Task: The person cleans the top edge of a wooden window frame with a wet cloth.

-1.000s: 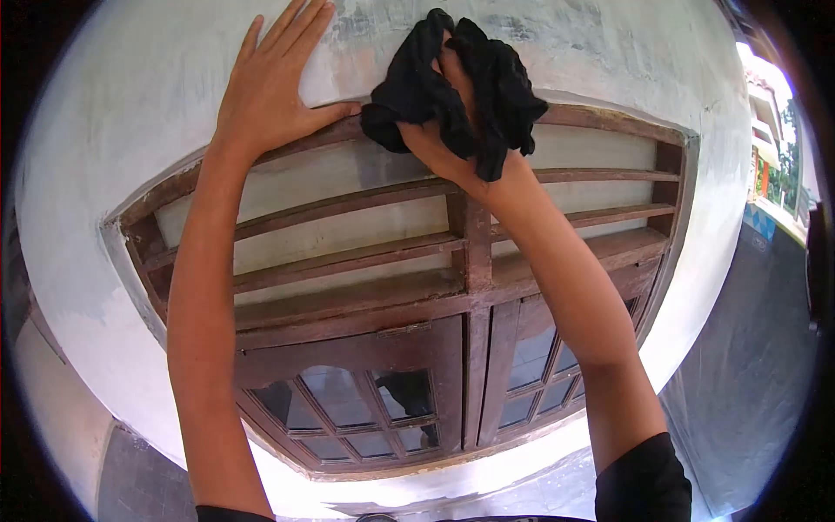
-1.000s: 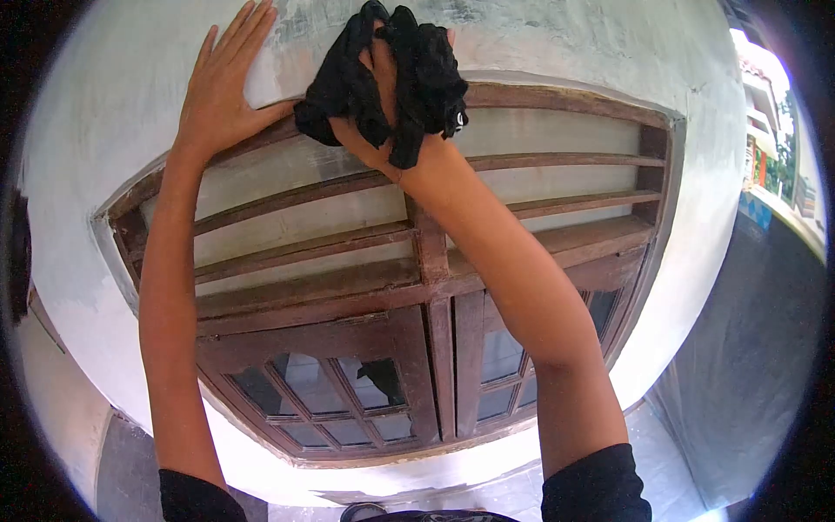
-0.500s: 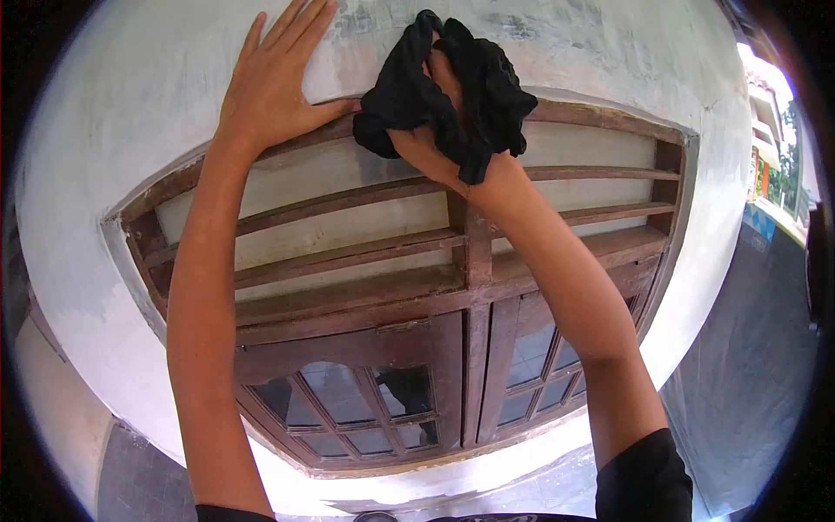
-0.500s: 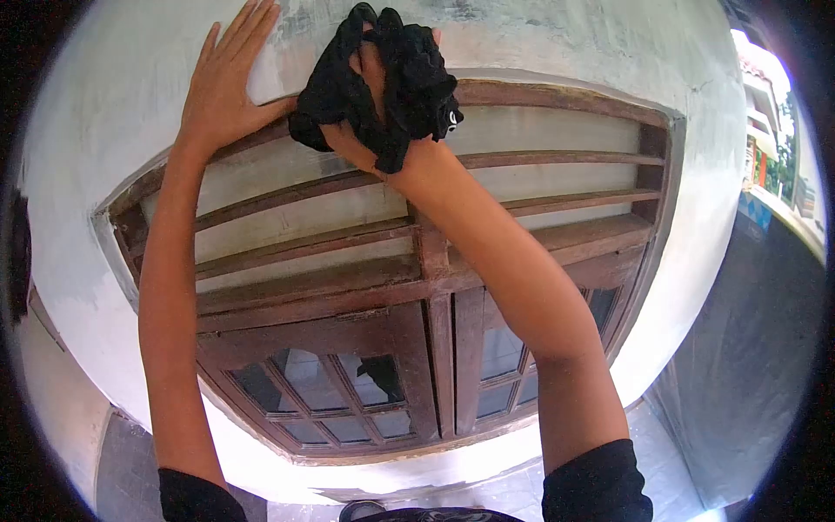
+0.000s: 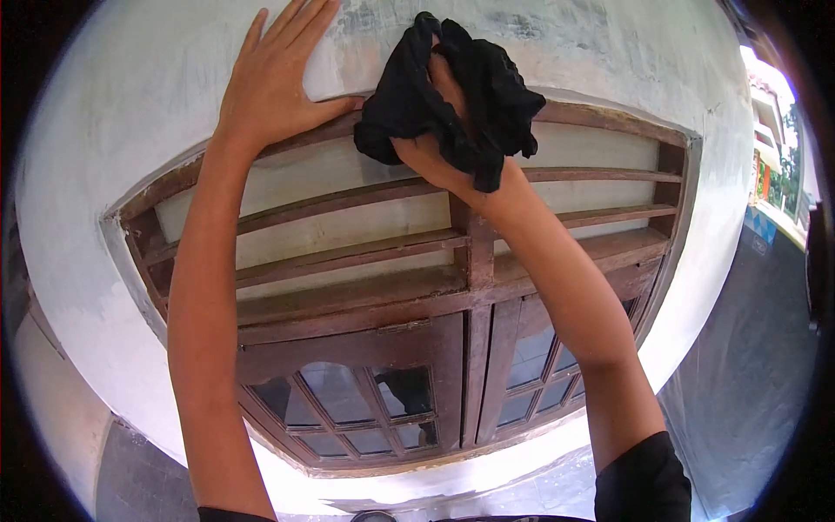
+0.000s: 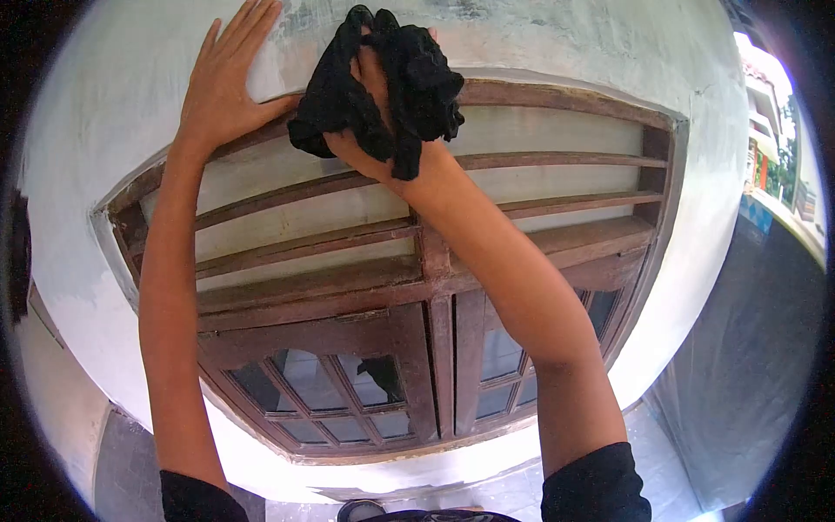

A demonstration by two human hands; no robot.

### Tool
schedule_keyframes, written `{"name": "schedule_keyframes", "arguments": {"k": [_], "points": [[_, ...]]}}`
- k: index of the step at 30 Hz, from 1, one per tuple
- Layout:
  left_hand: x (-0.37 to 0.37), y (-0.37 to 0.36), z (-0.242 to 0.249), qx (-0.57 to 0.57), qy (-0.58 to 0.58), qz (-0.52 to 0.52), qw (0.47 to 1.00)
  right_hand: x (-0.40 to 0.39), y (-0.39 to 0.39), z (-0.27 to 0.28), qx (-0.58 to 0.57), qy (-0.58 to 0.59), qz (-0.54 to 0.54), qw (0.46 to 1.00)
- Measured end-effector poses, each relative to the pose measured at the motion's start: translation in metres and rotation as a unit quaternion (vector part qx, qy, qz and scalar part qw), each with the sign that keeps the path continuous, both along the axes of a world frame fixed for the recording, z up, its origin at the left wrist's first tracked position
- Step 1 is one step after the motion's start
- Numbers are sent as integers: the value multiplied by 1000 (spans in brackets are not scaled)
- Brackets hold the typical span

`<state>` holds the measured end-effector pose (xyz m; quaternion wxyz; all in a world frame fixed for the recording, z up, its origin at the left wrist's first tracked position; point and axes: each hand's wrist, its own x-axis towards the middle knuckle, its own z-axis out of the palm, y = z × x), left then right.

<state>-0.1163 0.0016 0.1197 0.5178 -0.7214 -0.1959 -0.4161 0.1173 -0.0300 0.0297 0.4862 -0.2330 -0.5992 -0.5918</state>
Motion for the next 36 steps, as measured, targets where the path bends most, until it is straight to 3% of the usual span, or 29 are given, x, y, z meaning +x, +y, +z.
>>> {"name": "schedule_keyframes", "arguments": {"k": [10,16,23,28,32,36], "points": [[0,-2,-2,-3,-3,-8,1000,-7,-21,-35,1,33,-83,996],[-1,-1,-3,-7,-6,-2,1000,9,-5,-14,-19,1,29,999],[0,-2,-2,-6,-1,8,1000,-7,-15,-41,-72,19,-55,996],[0,-2,-1,5,1,11,1000,-13,-14,1,-40,24,43,998],[0,0,-1,7,2,-1,1000,-18,-23,-16,10,17,-40,999],[0,-2,-1,11,5,-7,1000,-20,-21,-37,-27,29,-41,998]]}}
